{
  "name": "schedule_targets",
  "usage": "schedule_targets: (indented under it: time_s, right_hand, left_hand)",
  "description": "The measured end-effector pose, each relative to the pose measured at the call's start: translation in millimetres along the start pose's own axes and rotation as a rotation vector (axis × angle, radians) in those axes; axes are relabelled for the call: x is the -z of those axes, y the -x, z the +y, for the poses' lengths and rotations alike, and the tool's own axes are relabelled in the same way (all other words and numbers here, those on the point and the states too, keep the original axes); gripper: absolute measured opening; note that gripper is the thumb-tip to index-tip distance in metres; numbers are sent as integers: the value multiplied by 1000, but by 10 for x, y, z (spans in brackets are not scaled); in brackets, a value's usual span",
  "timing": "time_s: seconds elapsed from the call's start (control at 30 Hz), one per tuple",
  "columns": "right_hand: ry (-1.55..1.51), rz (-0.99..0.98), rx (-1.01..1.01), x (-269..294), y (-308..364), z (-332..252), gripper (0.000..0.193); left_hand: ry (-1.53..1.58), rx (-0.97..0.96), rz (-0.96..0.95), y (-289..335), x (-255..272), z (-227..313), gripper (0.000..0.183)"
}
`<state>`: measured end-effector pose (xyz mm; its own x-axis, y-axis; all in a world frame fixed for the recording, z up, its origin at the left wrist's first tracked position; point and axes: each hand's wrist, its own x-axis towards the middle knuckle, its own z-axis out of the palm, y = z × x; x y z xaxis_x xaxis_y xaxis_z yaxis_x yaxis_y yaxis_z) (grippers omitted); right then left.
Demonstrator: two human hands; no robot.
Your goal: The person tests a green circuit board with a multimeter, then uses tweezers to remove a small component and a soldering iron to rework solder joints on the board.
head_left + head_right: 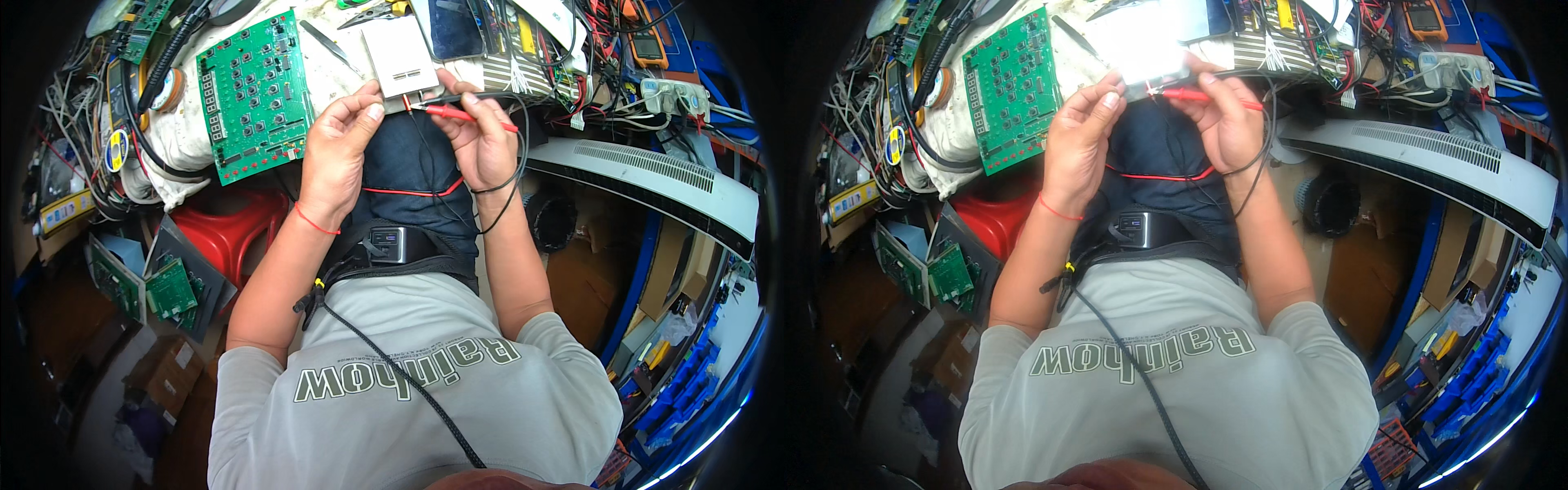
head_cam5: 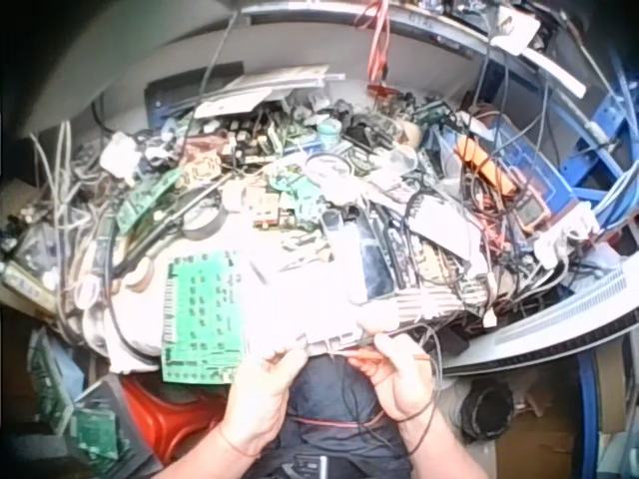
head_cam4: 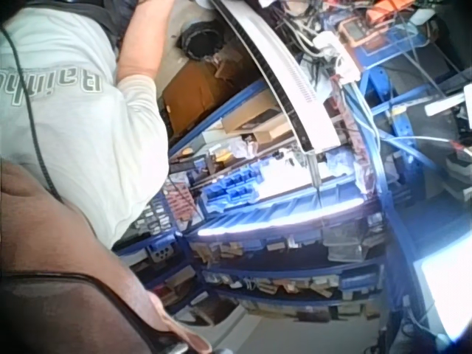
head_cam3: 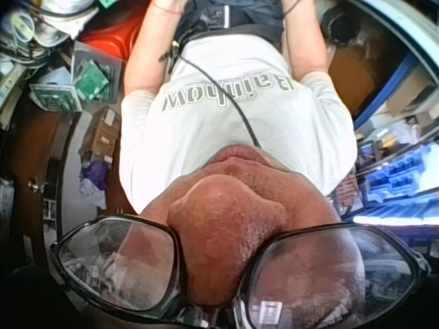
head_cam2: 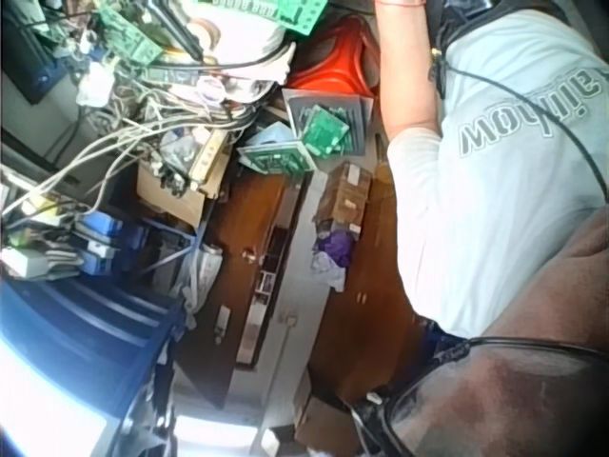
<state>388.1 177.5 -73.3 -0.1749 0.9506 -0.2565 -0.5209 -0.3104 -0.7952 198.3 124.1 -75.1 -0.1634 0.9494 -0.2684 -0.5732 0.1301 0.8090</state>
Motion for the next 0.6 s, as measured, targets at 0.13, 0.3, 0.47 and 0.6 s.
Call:
schedule_targets:
  time_s: [0.13,0.3,0.47,0.6]
  right_hand:
    - [42,-92,3,19,149,66,22]
    - [83,-99,-29,182,386,145,22]
    - [55,-44,-96,345,534,265,22]
    - [57,-39,-103,380,527,226,22]
  left_hand:
    - [-30,47,-14,99,5,-49,20]
    - [-53,60,-52,287,72,-161,17]
    - [-52,119,-68,356,160,-268,16]
    - [-81,129,-45,303,189,-231,18]
